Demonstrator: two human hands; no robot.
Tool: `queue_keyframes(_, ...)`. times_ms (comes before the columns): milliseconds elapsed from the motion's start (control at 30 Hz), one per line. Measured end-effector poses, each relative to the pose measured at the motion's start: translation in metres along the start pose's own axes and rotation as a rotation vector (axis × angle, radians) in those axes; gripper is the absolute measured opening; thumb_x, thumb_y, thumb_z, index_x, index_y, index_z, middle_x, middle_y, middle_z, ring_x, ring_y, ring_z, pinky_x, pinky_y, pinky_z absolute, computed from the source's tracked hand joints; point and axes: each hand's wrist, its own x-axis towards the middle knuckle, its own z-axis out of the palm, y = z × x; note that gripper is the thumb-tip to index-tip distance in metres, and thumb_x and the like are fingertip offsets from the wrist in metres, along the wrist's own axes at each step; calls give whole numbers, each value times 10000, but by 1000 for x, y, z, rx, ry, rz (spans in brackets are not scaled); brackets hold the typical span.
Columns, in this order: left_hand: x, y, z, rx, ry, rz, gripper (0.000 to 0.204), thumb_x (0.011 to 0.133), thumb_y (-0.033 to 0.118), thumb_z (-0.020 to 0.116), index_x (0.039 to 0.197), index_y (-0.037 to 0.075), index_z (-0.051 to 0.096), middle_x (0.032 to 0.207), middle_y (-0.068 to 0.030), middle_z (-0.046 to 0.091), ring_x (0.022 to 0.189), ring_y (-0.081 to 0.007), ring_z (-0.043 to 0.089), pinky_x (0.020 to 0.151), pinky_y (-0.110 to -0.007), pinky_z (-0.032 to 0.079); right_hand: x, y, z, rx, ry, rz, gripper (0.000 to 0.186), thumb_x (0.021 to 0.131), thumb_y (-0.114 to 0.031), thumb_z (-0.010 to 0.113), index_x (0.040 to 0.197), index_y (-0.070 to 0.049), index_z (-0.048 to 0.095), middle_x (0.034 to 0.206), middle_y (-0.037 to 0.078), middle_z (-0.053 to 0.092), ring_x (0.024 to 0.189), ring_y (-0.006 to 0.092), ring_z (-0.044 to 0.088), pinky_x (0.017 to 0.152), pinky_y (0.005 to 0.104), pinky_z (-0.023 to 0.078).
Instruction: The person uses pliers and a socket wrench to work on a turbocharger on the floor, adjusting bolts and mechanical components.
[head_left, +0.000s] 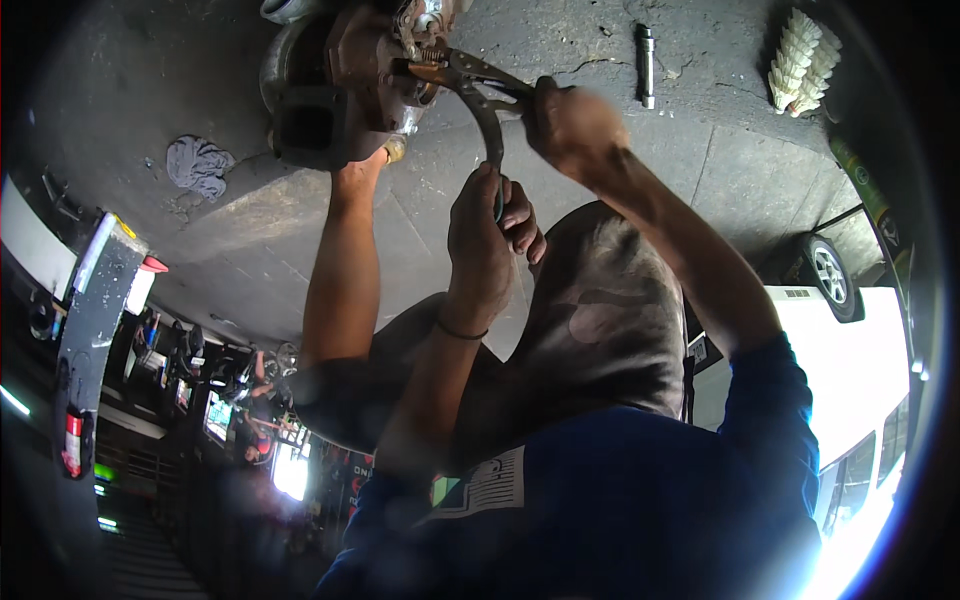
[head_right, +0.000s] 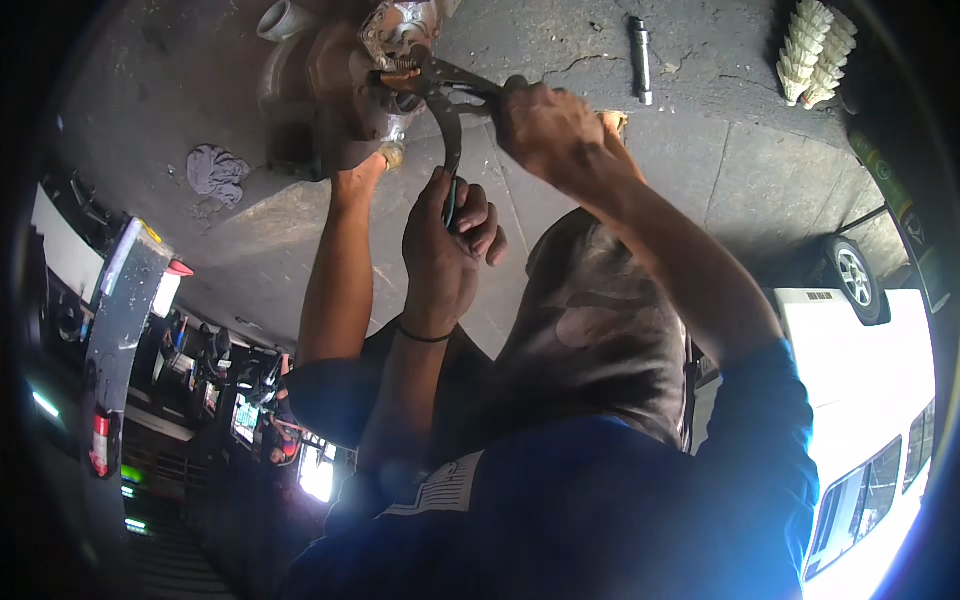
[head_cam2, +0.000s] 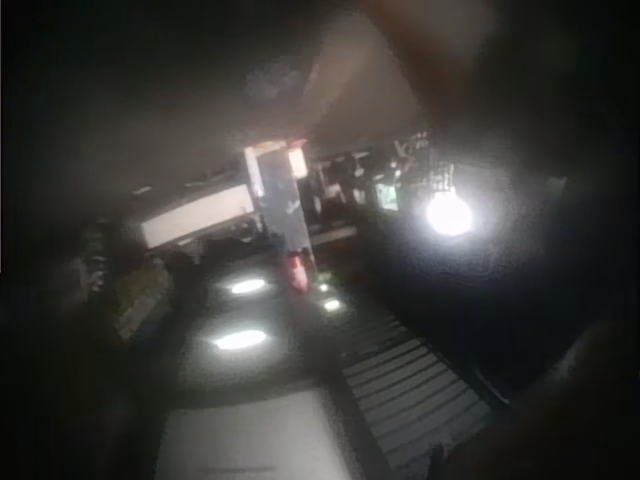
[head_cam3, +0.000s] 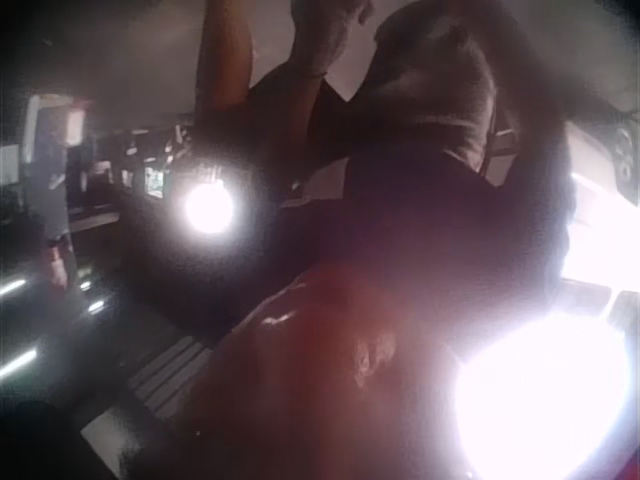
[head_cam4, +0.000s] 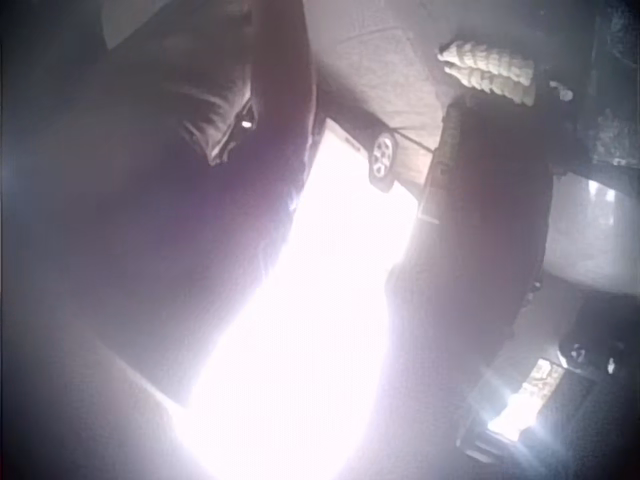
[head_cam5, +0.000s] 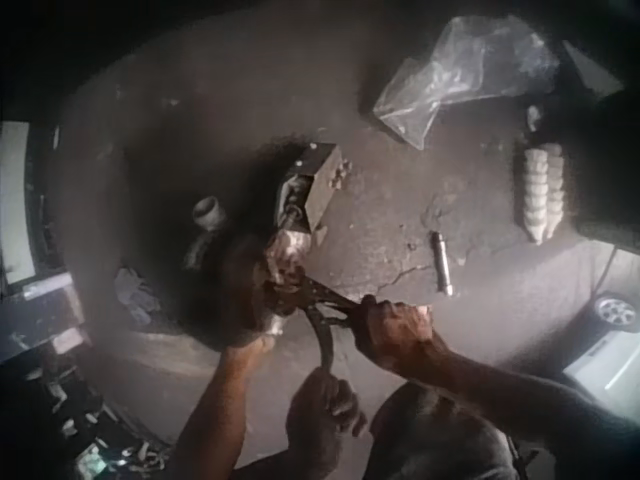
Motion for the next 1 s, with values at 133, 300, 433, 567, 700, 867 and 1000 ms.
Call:
queue_keyframes(133, 2, 11, -27, 398, -55, 109, 361, 1111, 402, 375, 985, 93, 513, 761, -27, 501, 604, -151, 515, 582, -309, 464, 5, 9, 5, -59, 91, -158, 246, 993, -237, 564, 1064, -2, 573, 838, 240, 714, 803, 426, 730, 716, 511, 596)
queue_keyframes(300, 25, 88, -88, 1317, 454, 787, 384, 1099, 327, 444, 1064, -12, 622, 976, -171, 652, 914, -302, 627, 844, -408, 495, 27, 55, 19, -128, 205, -272, 234, 1017, -243, 567, 1061, -13, 576, 799, 215, 709, 723, 398, 727, 651, 502, 583)
queue_keyframes(433, 86, 141, -113, 1601, 712, 1085, 463, 1102, 364, 423, 1123, -40, 648, 1135, -237, 641, 1095, -405, 602, 988, -470, 449, 27, 34, -1, -131, 39, -166, 209, 977, -203, 564, 1124, -57, 586, 929, 220, 727, 924, 380, 734, 853, 500, 574)
queue_keyframes(567, 117, 148, -130, 1585, 790, 930, 475, 1048, 477, 462, 1155, 58, 660, 1160, -197, 644, 1169, -403, 586, 1020, -531, 421, 3, 1, -13, -87, 82, -244, 211, 964, -134, 522, 1038, 46, 603, 897, 252, 717, 776, 429, 733, 718, 518, 606)
queue_keyframes(700, 122, 146, -121, 1650, 714, 754, 489, 1008, 565, 502, 1173, 139, 676, 1207, -185, 632, 1208, -404, 567, 1019, -538, 420, 10, 5, -21, -80, 60, -230, 204, 954, -129, 532, 1015, 43, 623, 906, 246, 721, 821, 410, 741, 740, 499, 608)
queue_keyframes(867, 119, 149, -120, 1739, 753, 717, 467, 987, 537, 545, 1127, 116, 691, 1194, -213, 631, 1166, -423, 562, 968, -555, 421, 19, 10, -22, -73, 0, -267, 190, 936, -170, 595, 1002, 2, 642, 917, 214, 728, 887, 382, 742, 774, 458, 607)
queue_keyframes(1000, 119, 145, -115, 1743, 744, 634, 486, 948, 577, 562, 1155, 144, 640, 1266, -222, 554, 1222, -442, 515, 1030, -579, 391, 28, 21, -14, -138, -4, -241, 180, 927, -199, 623, 1027, -53, 660, 994, 161, 731, 930, 354, 725, 832, 454, 595)
